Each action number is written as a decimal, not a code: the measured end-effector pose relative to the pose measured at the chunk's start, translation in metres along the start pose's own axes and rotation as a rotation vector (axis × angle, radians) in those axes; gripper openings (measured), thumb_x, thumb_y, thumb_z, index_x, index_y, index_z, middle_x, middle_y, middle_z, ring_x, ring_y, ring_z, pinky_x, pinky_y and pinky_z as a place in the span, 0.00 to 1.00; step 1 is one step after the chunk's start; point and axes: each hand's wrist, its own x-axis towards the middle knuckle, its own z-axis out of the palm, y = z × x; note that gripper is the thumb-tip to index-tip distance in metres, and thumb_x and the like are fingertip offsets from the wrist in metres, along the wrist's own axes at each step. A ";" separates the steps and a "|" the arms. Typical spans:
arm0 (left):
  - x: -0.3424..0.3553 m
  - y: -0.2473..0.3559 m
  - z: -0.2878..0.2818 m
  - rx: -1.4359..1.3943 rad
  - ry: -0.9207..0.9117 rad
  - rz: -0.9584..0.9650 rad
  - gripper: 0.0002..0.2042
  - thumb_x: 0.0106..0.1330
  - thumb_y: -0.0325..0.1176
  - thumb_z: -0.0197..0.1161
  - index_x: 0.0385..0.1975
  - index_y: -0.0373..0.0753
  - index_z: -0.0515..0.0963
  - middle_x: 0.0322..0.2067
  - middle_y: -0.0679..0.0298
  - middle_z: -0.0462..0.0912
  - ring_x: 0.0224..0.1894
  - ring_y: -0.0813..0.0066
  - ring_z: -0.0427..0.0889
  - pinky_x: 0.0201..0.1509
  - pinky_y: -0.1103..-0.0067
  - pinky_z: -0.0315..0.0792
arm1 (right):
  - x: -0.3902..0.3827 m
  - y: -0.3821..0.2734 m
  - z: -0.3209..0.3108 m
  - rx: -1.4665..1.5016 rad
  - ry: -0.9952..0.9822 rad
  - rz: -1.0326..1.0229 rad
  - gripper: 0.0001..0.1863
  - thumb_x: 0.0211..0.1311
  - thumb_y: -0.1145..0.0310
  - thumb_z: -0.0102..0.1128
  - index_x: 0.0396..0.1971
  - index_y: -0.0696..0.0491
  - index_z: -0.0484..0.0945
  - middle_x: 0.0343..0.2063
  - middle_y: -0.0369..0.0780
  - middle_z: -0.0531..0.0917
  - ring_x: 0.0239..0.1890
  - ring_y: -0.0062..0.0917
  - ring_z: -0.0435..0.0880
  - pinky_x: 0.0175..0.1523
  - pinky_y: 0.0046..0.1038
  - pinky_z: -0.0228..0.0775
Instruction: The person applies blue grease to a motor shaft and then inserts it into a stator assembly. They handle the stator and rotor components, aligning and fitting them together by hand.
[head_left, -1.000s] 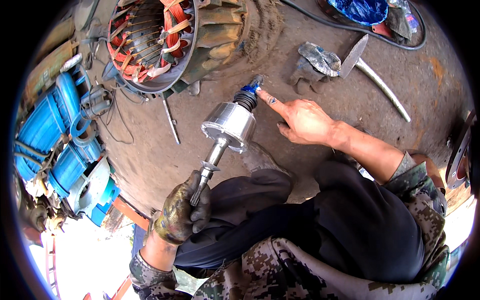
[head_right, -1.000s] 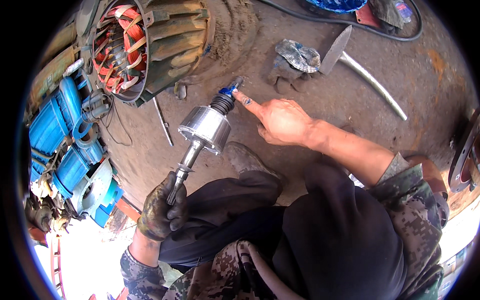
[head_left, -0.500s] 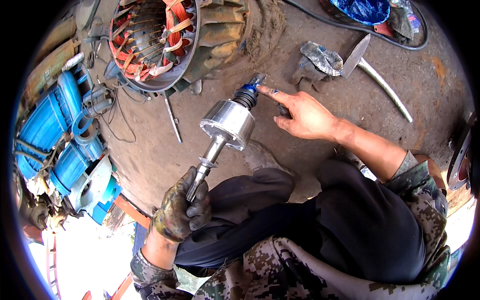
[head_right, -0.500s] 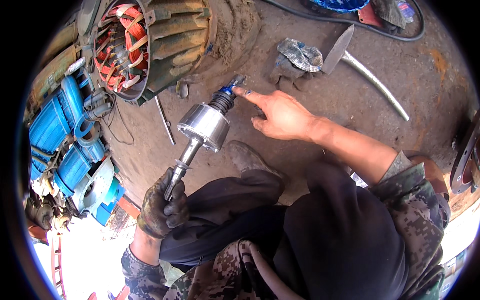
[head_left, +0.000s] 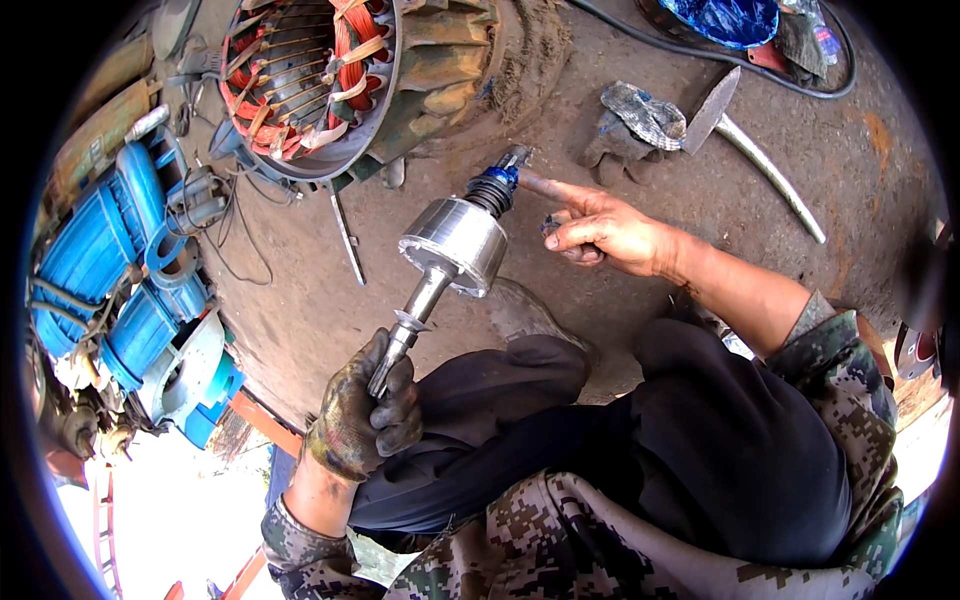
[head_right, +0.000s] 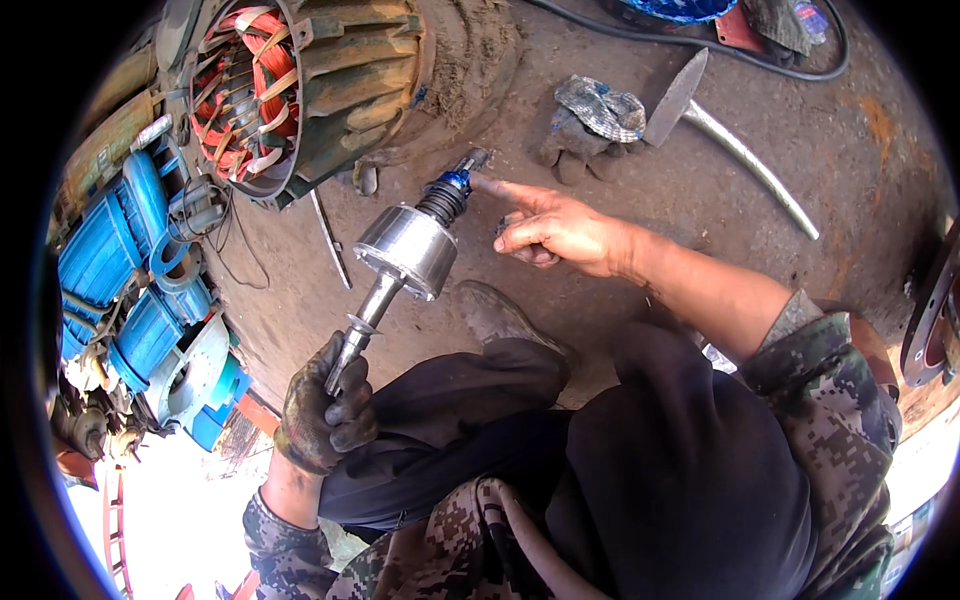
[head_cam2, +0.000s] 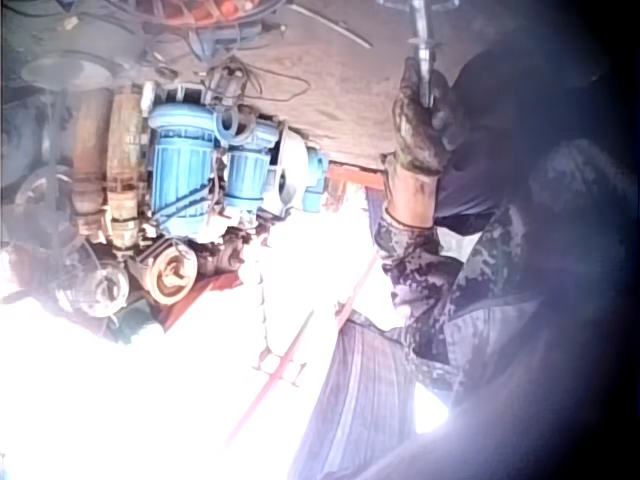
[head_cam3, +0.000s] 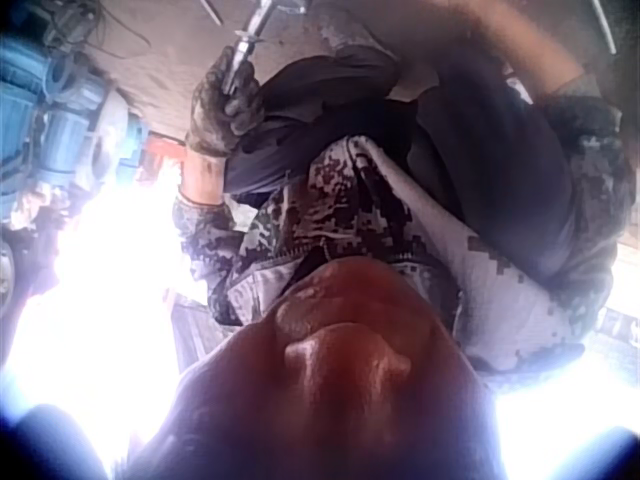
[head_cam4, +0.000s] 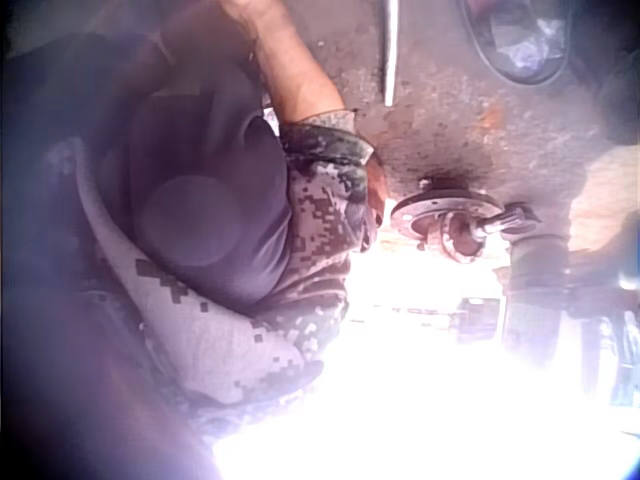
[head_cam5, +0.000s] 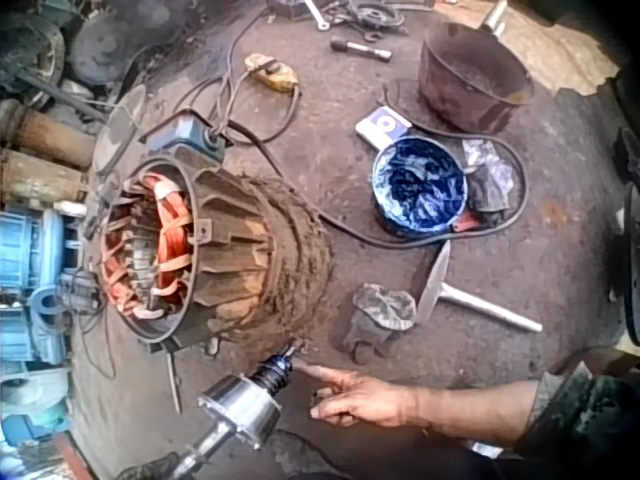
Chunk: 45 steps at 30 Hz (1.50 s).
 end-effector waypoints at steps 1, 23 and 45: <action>0.000 0.000 0.000 0.004 0.002 0.002 0.27 0.83 0.57 0.35 0.25 0.47 0.69 0.08 0.70 0.58 0.05 0.72 0.57 0.10 0.76 0.55 | 0.000 0.000 0.002 -0.116 0.030 -0.010 0.44 0.69 0.71 0.61 0.81 0.36 0.51 0.34 0.30 0.74 0.31 0.14 0.70 0.35 0.21 0.66; -0.006 -0.005 -0.007 -0.021 0.088 0.012 0.23 0.81 0.55 0.49 0.34 0.41 0.78 0.15 0.74 0.63 0.12 0.78 0.61 0.16 0.79 0.56 | -0.072 -0.109 0.025 -1.419 0.729 -0.427 0.30 0.60 0.63 0.63 0.65 0.50 0.75 0.29 0.51 0.85 0.36 0.50 0.86 0.46 0.48 0.78; -0.017 -0.013 0.035 1.022 0.436 0.333 0.20 0.75 0.46 0.64 0.43 0.31 0.84 0.22 0.71 0.77 0.22 0.85 0.75 0.27 0.85 0.66 | -0.121 -0.183 -0.025 -1.910 1.188 -0.087 0.24 0.58 0.67 0.60 0.57 0.52 0.80 0.32 0.51 0.86 0.38 0.46 0.87 0.48 0.43 0.78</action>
